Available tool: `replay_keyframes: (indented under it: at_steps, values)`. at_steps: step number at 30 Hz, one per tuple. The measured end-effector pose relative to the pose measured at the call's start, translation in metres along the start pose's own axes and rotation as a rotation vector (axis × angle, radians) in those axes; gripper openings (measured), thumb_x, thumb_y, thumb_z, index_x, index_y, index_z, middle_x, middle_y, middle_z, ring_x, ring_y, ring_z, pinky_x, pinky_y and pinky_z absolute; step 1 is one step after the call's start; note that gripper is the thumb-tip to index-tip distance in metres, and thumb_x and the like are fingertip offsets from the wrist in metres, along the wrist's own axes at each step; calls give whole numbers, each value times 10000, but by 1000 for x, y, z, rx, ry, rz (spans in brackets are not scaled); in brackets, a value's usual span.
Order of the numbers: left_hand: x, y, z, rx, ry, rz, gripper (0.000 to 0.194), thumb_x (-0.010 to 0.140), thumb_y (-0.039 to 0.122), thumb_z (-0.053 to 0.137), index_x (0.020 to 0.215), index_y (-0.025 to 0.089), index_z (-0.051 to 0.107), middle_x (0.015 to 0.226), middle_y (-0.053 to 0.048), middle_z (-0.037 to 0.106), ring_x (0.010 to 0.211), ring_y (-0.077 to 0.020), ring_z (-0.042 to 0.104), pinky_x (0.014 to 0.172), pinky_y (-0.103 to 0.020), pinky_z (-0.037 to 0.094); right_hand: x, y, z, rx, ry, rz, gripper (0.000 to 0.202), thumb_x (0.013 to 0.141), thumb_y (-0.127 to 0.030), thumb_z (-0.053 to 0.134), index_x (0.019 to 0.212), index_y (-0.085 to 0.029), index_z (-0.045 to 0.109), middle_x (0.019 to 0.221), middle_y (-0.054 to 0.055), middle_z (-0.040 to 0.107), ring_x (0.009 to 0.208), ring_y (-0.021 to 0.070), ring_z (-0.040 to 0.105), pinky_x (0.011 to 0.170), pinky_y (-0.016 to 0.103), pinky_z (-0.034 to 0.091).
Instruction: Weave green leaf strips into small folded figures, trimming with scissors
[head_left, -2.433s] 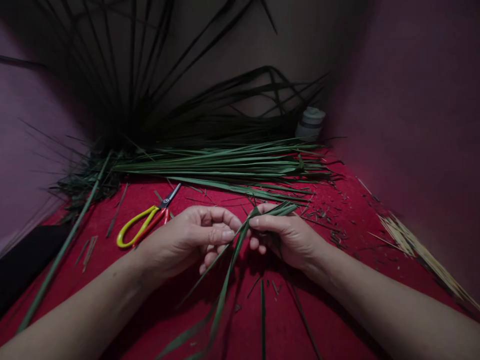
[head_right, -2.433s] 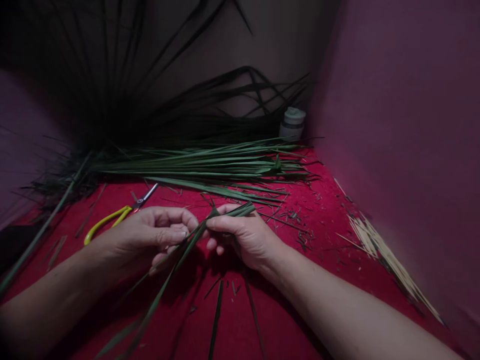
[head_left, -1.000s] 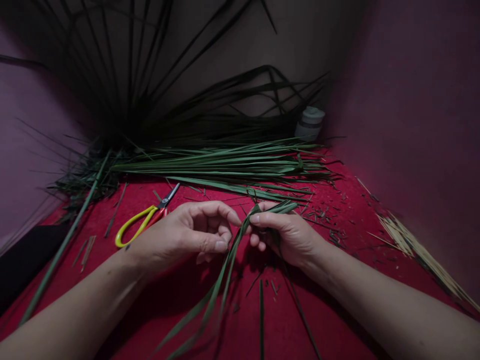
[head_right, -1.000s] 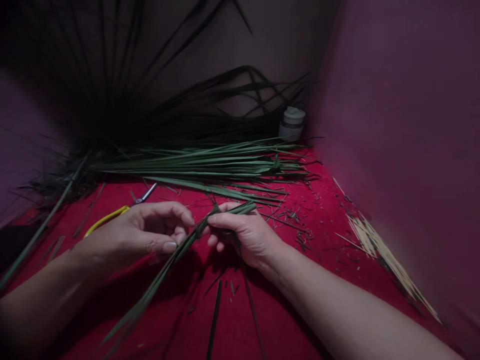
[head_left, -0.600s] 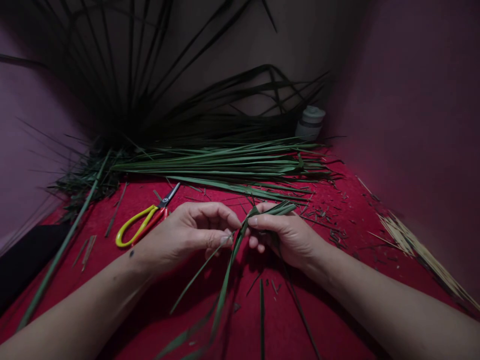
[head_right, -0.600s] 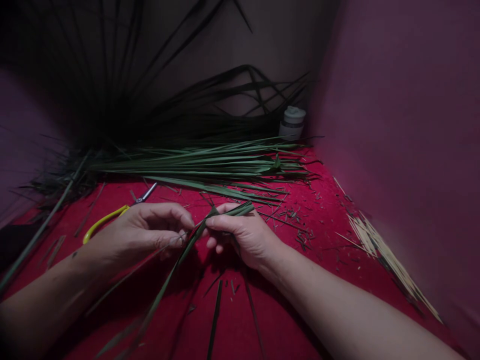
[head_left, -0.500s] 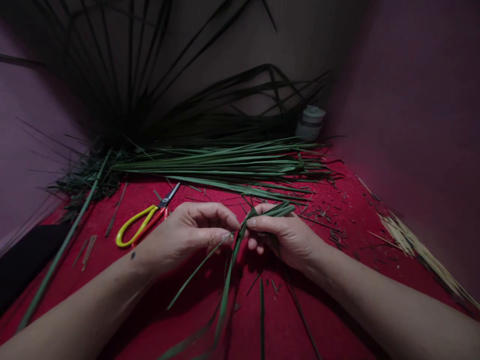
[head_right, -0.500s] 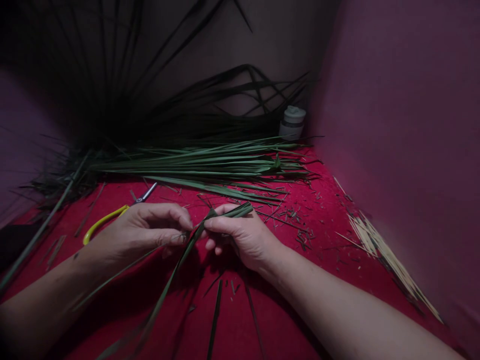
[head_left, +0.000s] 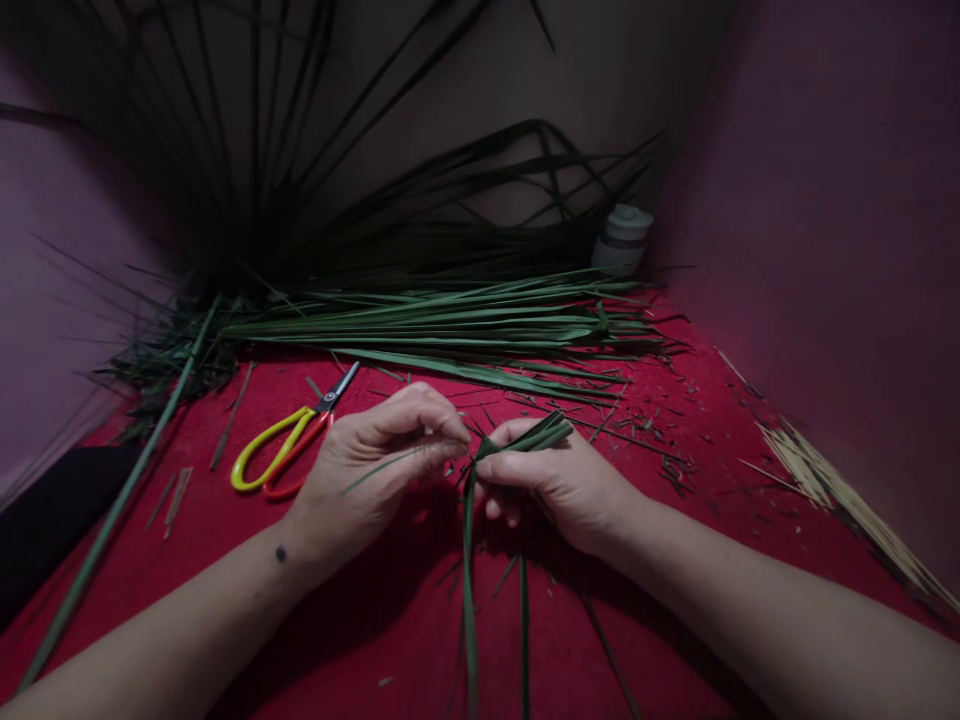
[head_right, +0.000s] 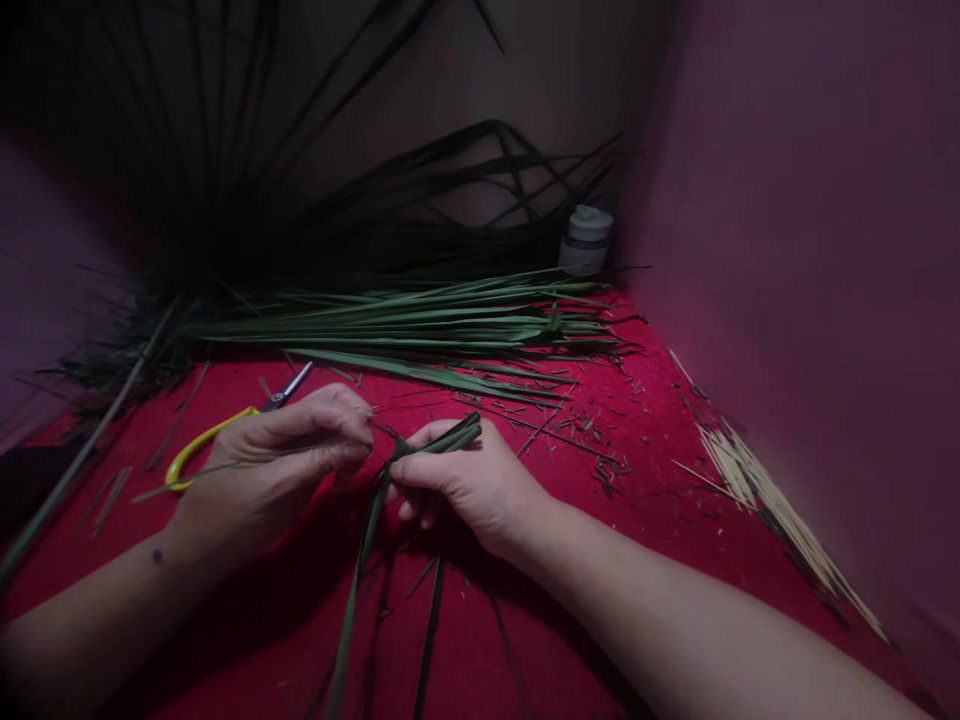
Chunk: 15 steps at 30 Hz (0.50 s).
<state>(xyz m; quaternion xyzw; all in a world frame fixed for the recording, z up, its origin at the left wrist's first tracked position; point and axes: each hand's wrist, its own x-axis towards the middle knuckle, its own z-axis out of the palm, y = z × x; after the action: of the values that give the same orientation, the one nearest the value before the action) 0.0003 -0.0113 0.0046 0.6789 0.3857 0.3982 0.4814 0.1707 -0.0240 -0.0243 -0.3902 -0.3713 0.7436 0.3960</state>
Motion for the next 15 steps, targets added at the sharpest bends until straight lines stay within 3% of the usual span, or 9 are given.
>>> replay_keyframes:
  at_steps: [4, 15]
  values:
    - [-1, 1, 4, 87, 78, 79, 104, 752, 132, 638, 725, 231, 654, 764, 2, 488, 769, -135, 456, 677, -239, 374, 0, 0, 1, -20, -9, 1, 116, 630, -203, 652, 648, -144, 554, 485, -1, 598, 388, 89, 519, 358, 168, 376]
    - [-4, 6, 7, 169, 160, 21, 51, 762, 204, 627, 717, 218, 647, 798, -16, 518, 863, -169, 451, 756, -258, 375, 1, 1, 1, 58, 34, -1, 154, 619, -212, 661, 685, -152, 536, 571, 8, 629, 424, 93, 548, 370, 171, 393]
